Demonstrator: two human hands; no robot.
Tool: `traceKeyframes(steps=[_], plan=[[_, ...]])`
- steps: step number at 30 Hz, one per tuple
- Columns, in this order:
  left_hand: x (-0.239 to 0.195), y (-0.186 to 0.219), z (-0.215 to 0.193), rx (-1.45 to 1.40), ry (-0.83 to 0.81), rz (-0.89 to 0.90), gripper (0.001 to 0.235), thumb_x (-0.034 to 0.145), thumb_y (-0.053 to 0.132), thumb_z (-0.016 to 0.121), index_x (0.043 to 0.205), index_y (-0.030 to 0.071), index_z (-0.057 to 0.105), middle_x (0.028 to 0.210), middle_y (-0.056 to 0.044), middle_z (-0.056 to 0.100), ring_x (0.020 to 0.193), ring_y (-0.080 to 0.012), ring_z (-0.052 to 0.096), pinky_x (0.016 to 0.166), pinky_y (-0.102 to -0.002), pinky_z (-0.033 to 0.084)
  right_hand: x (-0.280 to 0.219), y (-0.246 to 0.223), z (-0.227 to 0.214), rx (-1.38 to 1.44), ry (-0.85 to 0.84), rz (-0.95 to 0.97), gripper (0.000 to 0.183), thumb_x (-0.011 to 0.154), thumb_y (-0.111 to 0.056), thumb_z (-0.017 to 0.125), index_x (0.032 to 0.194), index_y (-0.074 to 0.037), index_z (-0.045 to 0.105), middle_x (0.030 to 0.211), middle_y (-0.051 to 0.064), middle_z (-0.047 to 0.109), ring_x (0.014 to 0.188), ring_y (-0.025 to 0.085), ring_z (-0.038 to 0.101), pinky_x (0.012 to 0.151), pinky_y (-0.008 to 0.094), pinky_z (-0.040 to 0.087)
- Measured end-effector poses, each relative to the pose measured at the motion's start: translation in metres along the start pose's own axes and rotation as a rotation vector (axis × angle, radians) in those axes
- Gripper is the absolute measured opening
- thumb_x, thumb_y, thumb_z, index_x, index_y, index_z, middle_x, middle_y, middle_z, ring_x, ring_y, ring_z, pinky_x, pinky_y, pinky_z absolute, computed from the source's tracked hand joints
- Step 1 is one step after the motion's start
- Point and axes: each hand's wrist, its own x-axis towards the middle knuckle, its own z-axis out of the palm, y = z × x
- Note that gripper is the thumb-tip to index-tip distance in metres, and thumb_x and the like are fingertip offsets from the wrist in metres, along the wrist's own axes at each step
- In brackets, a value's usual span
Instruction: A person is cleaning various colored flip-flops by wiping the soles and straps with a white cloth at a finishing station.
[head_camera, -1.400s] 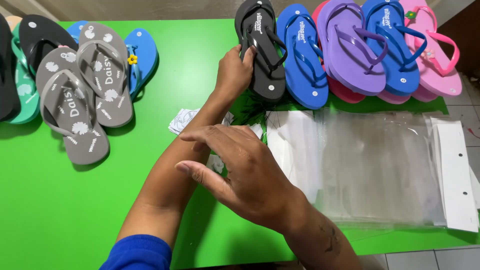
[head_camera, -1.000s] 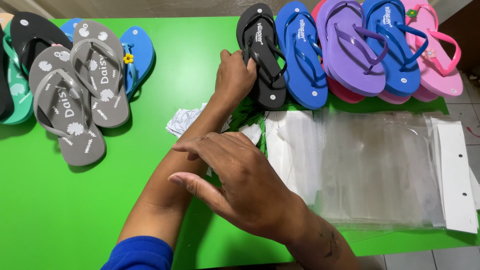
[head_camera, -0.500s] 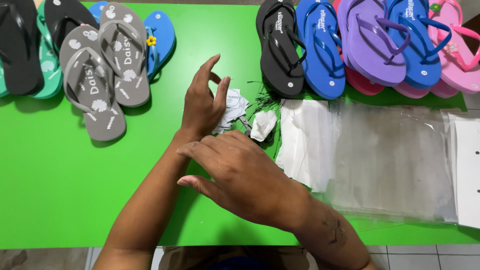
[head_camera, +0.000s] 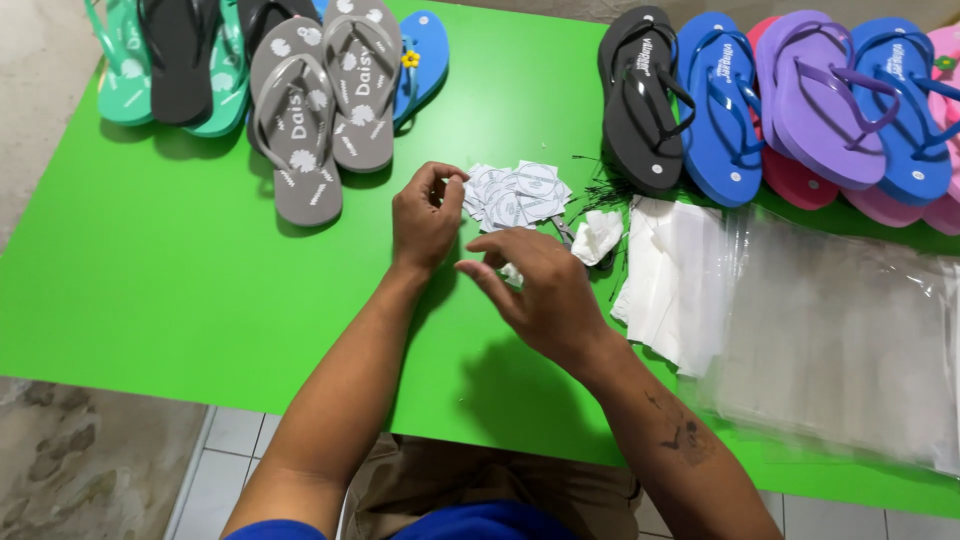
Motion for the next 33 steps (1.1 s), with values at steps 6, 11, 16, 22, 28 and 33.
traceKeyframes(steps=[6, 11, 16, 22, 28, 33], plan=[[0.001, 0.007, -0.001, -0.034, 0.012, -0.036, 0.012, 0.088, 0.019, 0.065, 0.091, 0.020, 0.077, 0.058, -0.005, 0.060, 0.049, -0.0160, 0.055, 0.051, -0.031, 0.047, -0.034, 0.030, 0.005, -0.036, 0.180, -0.036, 0.014, 0.102, -0.023, 0.070, 0.095, -0.012, 0.076, 0.074, 0.002, 0.070, 0.065, 0.021, 0.068, 0.067, 0.036, 0.055], [-0.001, 0.008, -0.004, -0.024, -0.015, -0.059, 0.013, 0.086, 0.021, 0.063, 0.091, 0.022, 0.076, 0.058, -0.003, 0.062, 0.051, -0.0160, 0.057, 0.054, -0.033, 0.049, -0.046, 0.047, 0.009, -0.003, 0.200, -0.020, 0.024, 0.106, -0.022, 0.068, 0.088, -0.010, 0.076, 0.064, 0.004, 0.066, 0.058, 0.022, 0.064, 0.062, 0.036, 0.053], [-0.001, 0.006, -0.005, -0.028, 0.006, -0.015, 0.016, 0.088, 0.019, 0.062, 0.096, 0.019, 0.075, 0.057, -0.003, 0.062, 0.050, -0.0156, 0.057, 0.054, -0.033, 0.050, -0.044, 0.054, 0.010, 0.029, 0.198, 0.057, 0.030, 0.109, -0.024, 0.066, 0.084, -0.009, 0.076, 0.060, 0.005, 0.066, 0.054, 0.021, 0.064, 0.060, 0.035, 0.053], [0.015, -0.005, -0.016, 0.082, 0.296, 0.105, 0.015, 0.090, 0.023, 0.063, 0.099, 0.028, 0.074, 0.062, -0.002, 0.065, 0.054, -0.0232, 0.062, 0.060, -0.039, 0.054, -0.044, 0.052, 0.007, 0.019, 0.209, 0.056, 0.028, 0.108, -0.023, 0.068, 0.083, -0.013, 0.078, 0.055, 0.005, 0.063, 0.056, 0.026, 0.066, 0.062, 0.036, 0.054], [0.035, -0.024, -0.071, 0.624, 0.862, 0.191, 0.045, 0.086, 0.029, 0.065, 0.127, 0.015, 0.055, 0.132, -0.012, 0.059, 0.121, -0.0276, 0.056, 0.101, -0.044, 0.046, -0.044, 0.052, 0.005, -0.048, 0.158, 0.021, 0.030, 0.106, -0.024, 0.062, 0.087, -0.003, 0.074, 0.074, 0.008, 0.073, 0.063, 0.019, 0.070, 0.053, 0.032, 0.051], [0.034, -0.042, -0.088, 0.603, 0.759, -0.237, 0.095, 0.074, 0.028, 0.090, 0.150, 0.012, 0.036, 0.144, -0.018, 0.044, 0.129, -0.0442, 0.054, 0.111, -0.059, 0.038, -0.051, 0.059, 0.016, 0.103, 0.177, 0.119, 0.029, 0.105, -0.023, 0.069, 0.080, -0.011, 0.076, 0.057, 0.007, 0.067, 0.055, 0.024, 0.067, 0.061, 0.035, 0.056]])
